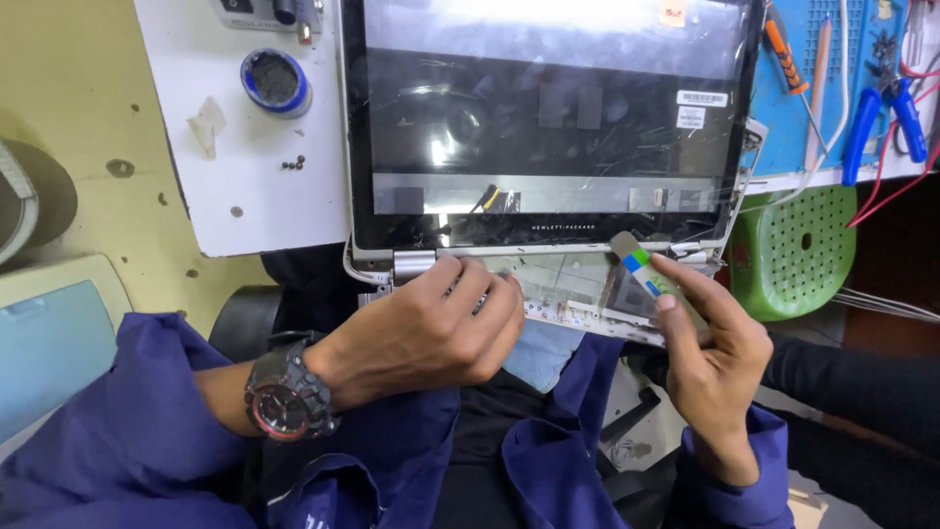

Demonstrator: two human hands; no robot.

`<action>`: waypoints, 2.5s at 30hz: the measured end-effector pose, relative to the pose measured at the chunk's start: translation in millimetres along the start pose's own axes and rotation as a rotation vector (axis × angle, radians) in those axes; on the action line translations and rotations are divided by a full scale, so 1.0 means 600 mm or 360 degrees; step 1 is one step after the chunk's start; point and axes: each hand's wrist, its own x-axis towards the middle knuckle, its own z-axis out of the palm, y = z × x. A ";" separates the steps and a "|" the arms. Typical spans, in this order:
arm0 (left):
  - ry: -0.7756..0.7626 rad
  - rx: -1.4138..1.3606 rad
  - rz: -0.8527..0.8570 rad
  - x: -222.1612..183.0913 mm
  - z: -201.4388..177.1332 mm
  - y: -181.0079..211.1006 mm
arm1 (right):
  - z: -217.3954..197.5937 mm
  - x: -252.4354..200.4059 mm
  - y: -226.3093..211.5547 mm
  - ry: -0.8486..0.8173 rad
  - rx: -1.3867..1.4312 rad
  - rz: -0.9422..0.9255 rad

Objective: A person uses a plastic prying tool to carefully separate a laptop screen from its outer bezel and housing on a repair workbench.

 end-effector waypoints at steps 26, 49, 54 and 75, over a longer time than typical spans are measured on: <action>-0.0050 0.0093 -0.0057 -0.027 -0.027 -0.003 | -0.072 0.066 0.012 -0.0388 -0.1127 -0.0862; 0.0091 0.0155 -0.0074 -0.041 -0.008 0.008 | -0.055 0.081 -0.005 -0.0455 -0.1040 -0.0976; 0.0256 0.0224 -0.0136 -0.045 0.002 0.016 | -0.032 0.084 0.003 -0.0425 -0.1053 -0.1094; 0.0302 0.0257 -0.0158 -0.045 -0.001 0.016 | -0.017 0.087 -0.006 -0.0363 -0.0908 -0.1154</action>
